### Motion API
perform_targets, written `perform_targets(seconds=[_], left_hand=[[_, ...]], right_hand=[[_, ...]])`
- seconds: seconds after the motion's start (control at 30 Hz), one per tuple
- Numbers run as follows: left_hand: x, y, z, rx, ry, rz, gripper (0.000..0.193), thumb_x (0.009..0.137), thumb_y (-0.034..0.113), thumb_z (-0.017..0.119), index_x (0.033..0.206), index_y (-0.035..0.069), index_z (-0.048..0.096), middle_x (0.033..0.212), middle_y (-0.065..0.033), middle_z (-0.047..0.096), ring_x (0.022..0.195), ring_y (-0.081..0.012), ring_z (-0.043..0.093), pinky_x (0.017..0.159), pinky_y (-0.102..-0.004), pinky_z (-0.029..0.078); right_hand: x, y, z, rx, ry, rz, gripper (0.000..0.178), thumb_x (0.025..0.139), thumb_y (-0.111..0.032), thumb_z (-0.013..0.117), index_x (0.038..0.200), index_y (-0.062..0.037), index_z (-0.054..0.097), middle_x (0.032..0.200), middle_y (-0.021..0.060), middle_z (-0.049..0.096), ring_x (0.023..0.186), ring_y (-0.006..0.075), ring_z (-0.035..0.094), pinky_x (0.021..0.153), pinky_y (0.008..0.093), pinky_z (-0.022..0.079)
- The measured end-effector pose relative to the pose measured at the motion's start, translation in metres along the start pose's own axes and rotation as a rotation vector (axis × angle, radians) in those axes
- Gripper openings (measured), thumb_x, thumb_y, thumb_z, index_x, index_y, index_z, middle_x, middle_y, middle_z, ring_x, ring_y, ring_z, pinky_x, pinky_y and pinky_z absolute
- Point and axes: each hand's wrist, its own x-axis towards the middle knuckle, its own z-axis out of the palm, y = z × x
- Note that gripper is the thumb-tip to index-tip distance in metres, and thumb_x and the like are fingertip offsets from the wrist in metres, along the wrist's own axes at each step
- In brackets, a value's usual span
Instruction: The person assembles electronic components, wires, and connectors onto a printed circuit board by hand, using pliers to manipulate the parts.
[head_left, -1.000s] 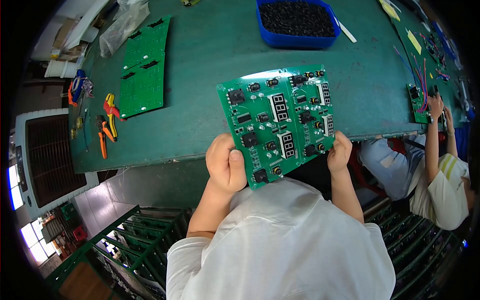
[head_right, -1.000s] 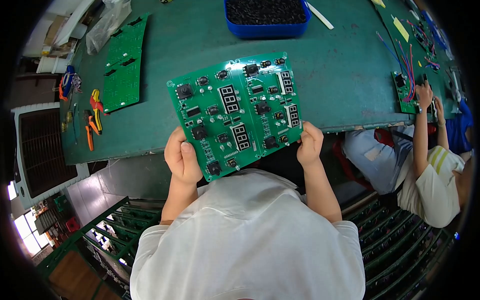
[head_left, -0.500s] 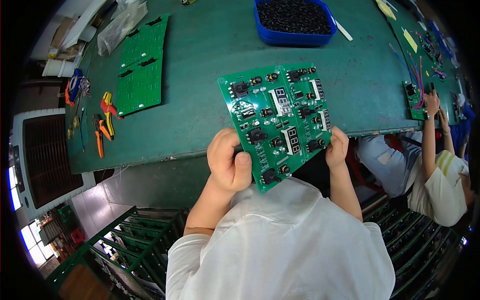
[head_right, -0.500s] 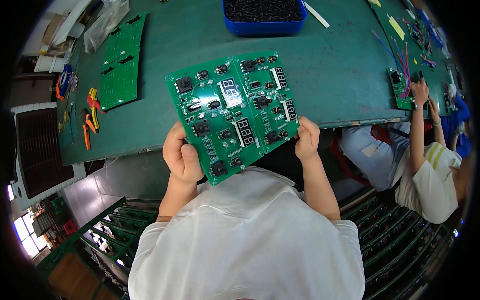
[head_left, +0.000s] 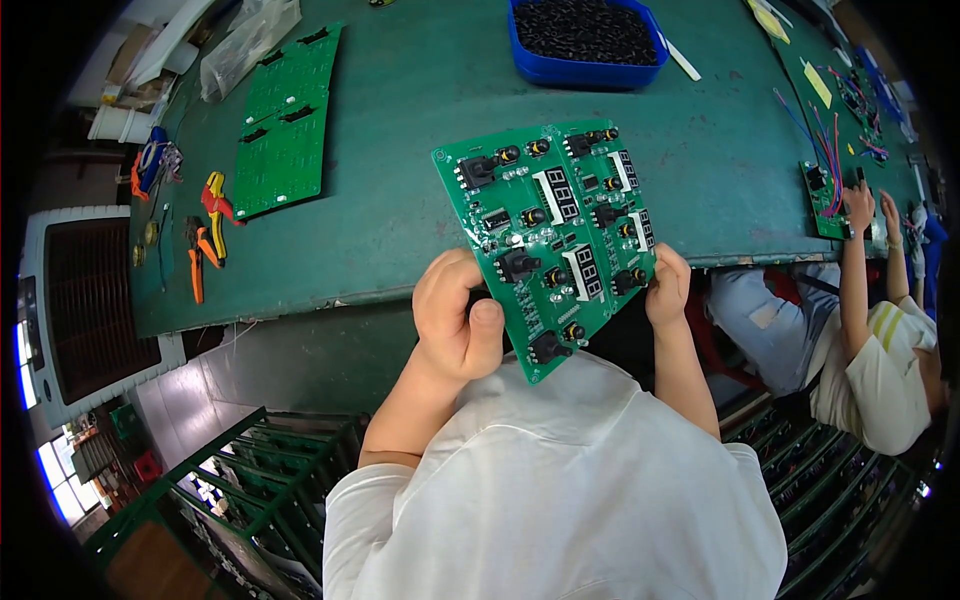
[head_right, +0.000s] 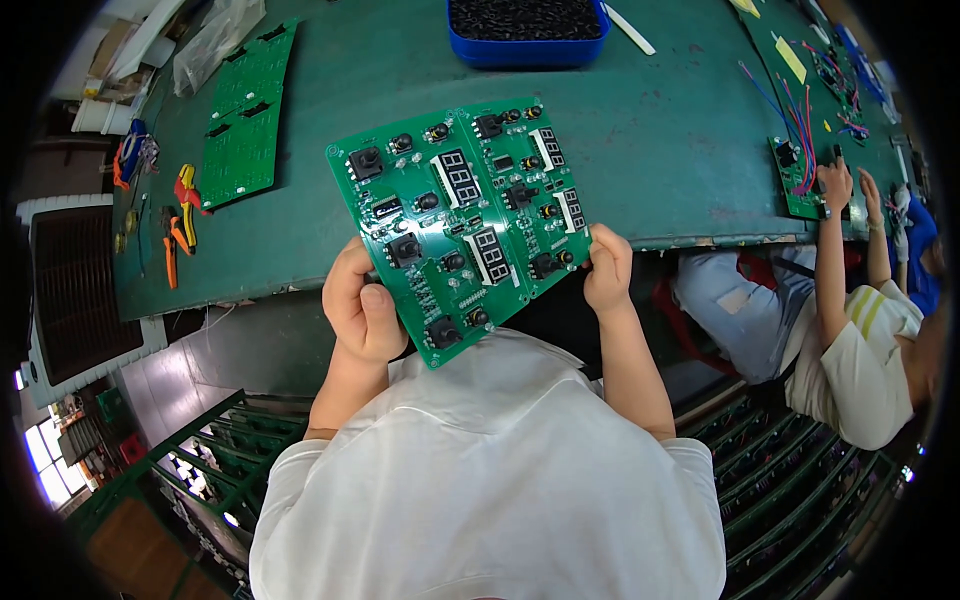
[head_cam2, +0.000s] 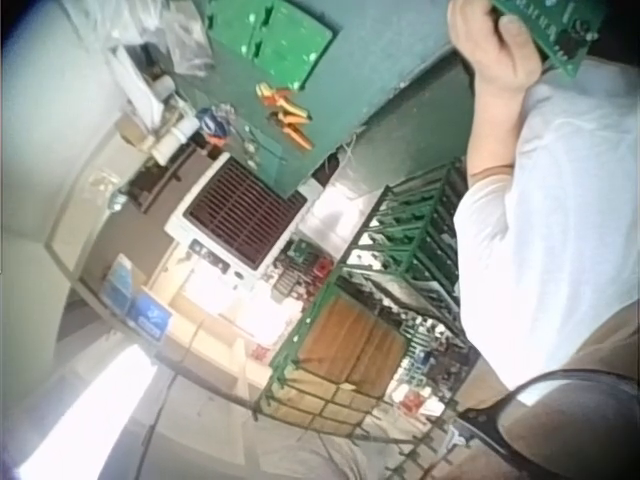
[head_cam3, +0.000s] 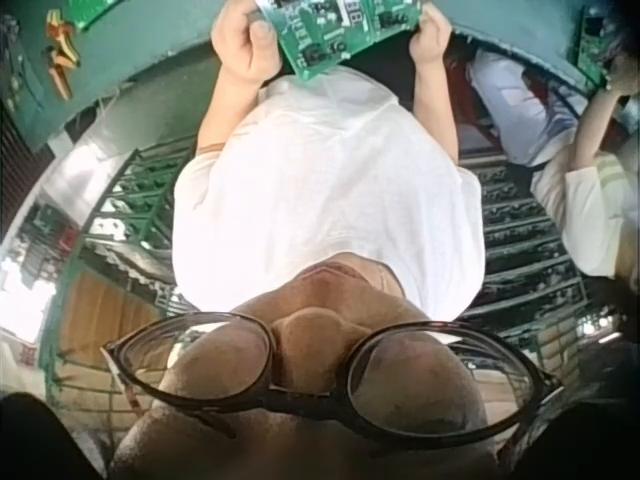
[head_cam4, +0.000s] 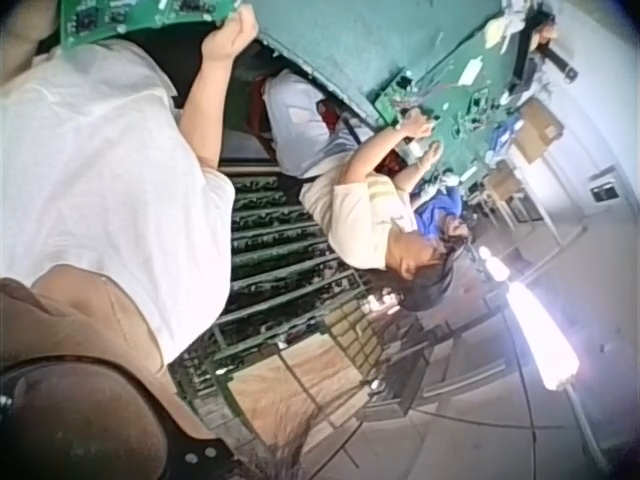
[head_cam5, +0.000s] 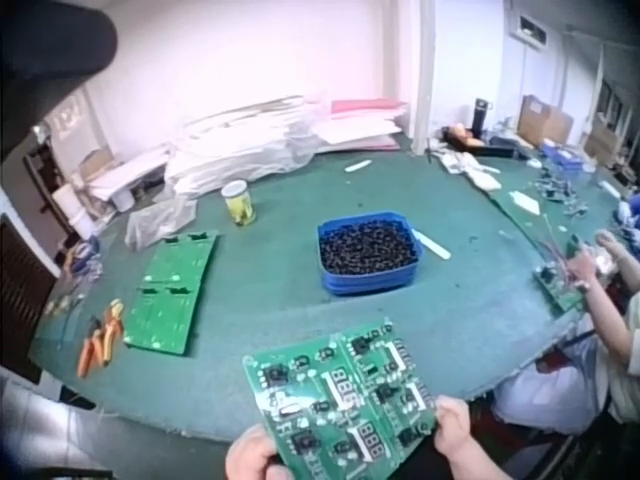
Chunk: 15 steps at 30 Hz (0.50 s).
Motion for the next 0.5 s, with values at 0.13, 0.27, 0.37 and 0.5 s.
perform_targets(seconds=[0.13, 0.27, 0.37, 0.5], left_hand=[[-0.0011, 0.0012, 0.0018, 0.008, 0.004, 0.003, 0.03, 0.089, 0.027, 0.043, 0.08, 0.0, 0.054, 0.065, -0.0084, 0.051, 0.052, -0.0209, 0.046, 0.049, -0.0301, 0.035], [-0.0034, 0.0037, 0.0043, -0.002, 0.0, 0.002, 0.03, 0.089, 0.026, 0.042, 0.081, -0.001, 0.053, 0.066, -0.0088, 0.052, 0.053, -0.0212, 0.046, 0.05, -0.0301, 0.036], [-0.0046, 0.0066, 0.0067, 0.006, 0.02, -0.002, 0.03, 0.089, 0.026, 0.042, 0.082, -0.001, 0.053, 0.066, -0.0089, 0.052, 0.053, -0.0208, 0.047, 0.051, -0.0295, 0.037], [-0.0066, 0.0094, 0.0087, 0.022, 0.03, -0.025, 0.03, 0.089, 0.026, 0.043, 0.084, -0.001, 0.053, 0.067, -0.0089, 0.053, 0.054, -0.0196, 0.047, 0.051, -0.0286, 0.037]], right_hand=[[0.0, 0.0038, -0.002, 0.017, -0.017, -0.02, 0.02, 0.077, -0.007, 0.034, 0.062, 0.0008, 0.046, 0.057, 0.0017, 0.043, 0.051, 0.0079, 0.036, 0.047, 0.0232, 0.027], [-0.0004, 0.0039, -0.0028, 0.034, -0.012, -0.004, 0.021, 0.077, -0.007, 0.035, 0.062, 0.0011, 0.046, 0.057, 0.0018, 0.043, 0.051, 0.0082, 0.037, 0.048, 0.0232, 0.028], [0.0009, -0.0018, -0.0027, 0.043, -0.023, 0.013, 0.021, 0.078, -0.007, 0.034, 0.062, 0.0009, 0.047, 0.056, 0.0018, 0.043, 0.052, 0.0082, 0.037, 0.048, 0.0232, 0.029], [0.0018, -0.004, -0.006, 0.015, -0.059, 0.05, 0.022, 0.078, -0.008, 0.034, 0.063, 0.0002, 0.046, 0.057, 0.0017, 0.043, 0.052, 0.0083, 0.038, 0.048, 0.0231, 0.029]])
